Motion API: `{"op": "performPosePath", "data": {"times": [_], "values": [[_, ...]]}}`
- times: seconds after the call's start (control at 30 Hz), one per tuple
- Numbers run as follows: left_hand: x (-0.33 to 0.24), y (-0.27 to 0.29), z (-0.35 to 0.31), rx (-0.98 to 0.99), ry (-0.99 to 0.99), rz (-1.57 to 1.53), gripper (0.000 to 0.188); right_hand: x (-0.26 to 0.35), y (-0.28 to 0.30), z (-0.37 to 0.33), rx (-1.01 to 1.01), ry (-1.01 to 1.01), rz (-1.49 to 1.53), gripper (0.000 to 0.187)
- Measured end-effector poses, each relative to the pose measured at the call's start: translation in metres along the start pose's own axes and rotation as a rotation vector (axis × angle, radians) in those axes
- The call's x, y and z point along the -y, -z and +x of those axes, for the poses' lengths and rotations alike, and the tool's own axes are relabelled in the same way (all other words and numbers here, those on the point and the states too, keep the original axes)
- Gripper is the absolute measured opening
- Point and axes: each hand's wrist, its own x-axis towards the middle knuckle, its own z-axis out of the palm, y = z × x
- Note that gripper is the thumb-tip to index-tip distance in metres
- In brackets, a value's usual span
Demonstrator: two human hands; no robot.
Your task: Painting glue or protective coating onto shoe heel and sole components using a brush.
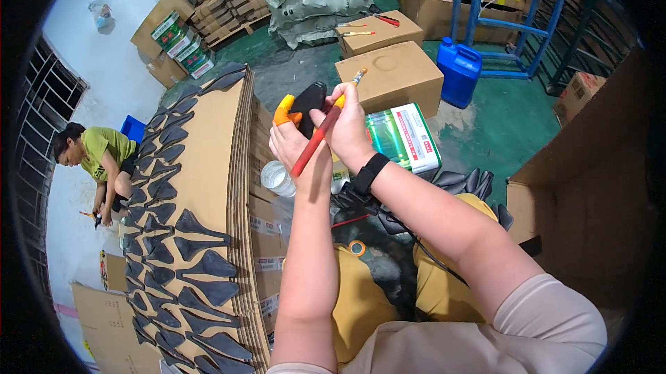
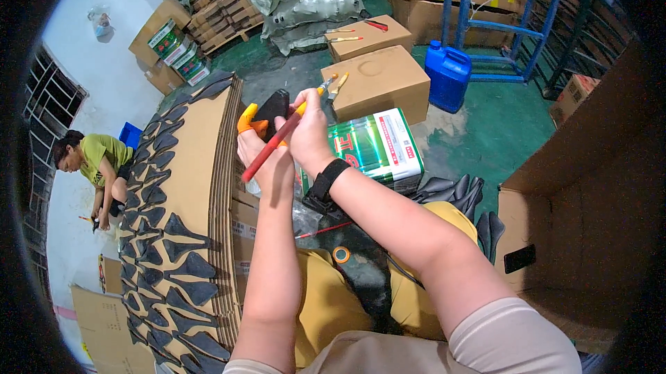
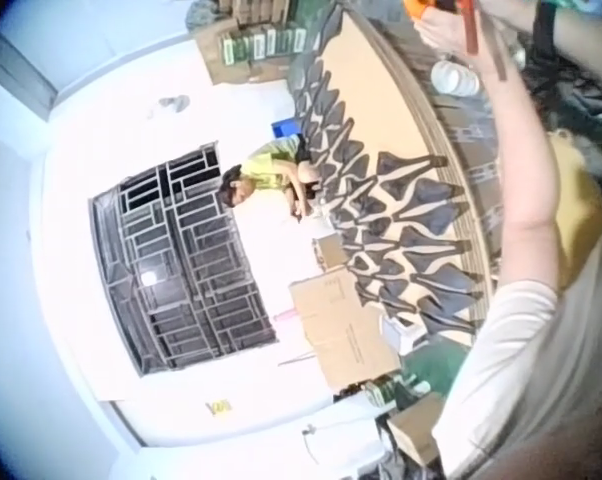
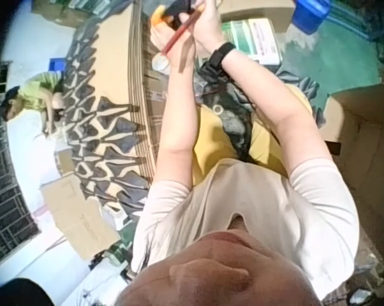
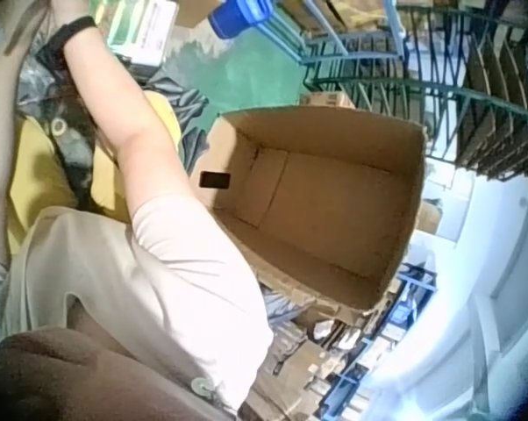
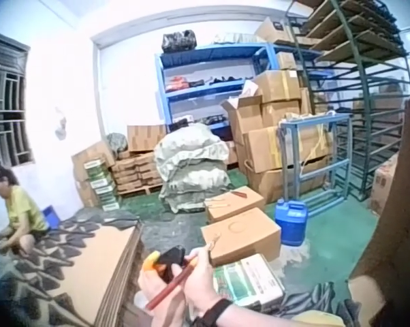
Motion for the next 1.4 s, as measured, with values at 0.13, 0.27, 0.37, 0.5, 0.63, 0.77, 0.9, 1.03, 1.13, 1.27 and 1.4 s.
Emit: {"op": "performPosePath", "data": {"times": [0.13, 0.27, 0.37, 0.5, 0.63, 0.77, 0.9, 1.03, 1.13, 1.27, 1.4], "values": [[-0.025, 0.037, 0.004, 0.267, 0.112, -0.155, 0.052, -0.015, 0.016, 0.017, 0.060, -0.011, -0.024, 0.045], [-0.007, 0.078, 0.025, 0.164, -0.075, -0.011, 0.058, -0.017, 0.022, 0.017, 0.275, -0.054, 0.024, 0.044], [0.015, 0.090, 0.027, 0.315, 0.153, -0.158, 0.074, -0.002, 0.020, 0.006, 0.465, -0.035, 0.032, 0.043], [0.035, 0.085, 0.024, 0.540, 0.290, -0.362, 0.082, 0.009, 0.018, -0.005, 0.673, -0.044, 0.083, 0.044], [0.033, 0.084, 0.026, 0.670, 0.410, -0.468, 0.084, 0.007, 0.018, -0.005, 0.743, -0.012, 0.076, 0.044], [0.039, 0.080, 0.023, 0.701, 0.416, -0.404, 0.085, 0.005, 0.017, -0.003, 0.808, -0.014, 0.021, 0.042], [0.052, 0.074, 0.022, 0.645, 0.399, -0.500, 0.078, -0.011, 0.014, 0.009, 0.759, 0.047, 0.218, 0.036], [0.070, 0.080, 0.030, 0.424, 0.373, -0.496, 0.046, -0.028, 0.037, 0.043, 0.665, -0.171, 0.369, 0.017], [0.085, 0.084, 0.032, 0.271, 0.342, -0.518, 0.039, -0.025, 0.059, 0.064, 0.623, -0.246, 0.086, 0.034], [0.103, 0.077, 0.031, 0.133, 0.306, -0.498, 0.038, -0.065, 0.059, 0.073, 0.503, -0.231, -0.070, 0.039], [0.108, 0.066, 0.029, 0.155, 0.270, -0.568, 0.037, -0.094, 0.044, 0.061, 0.624, -0.116, -0.410, 0.020]]}}
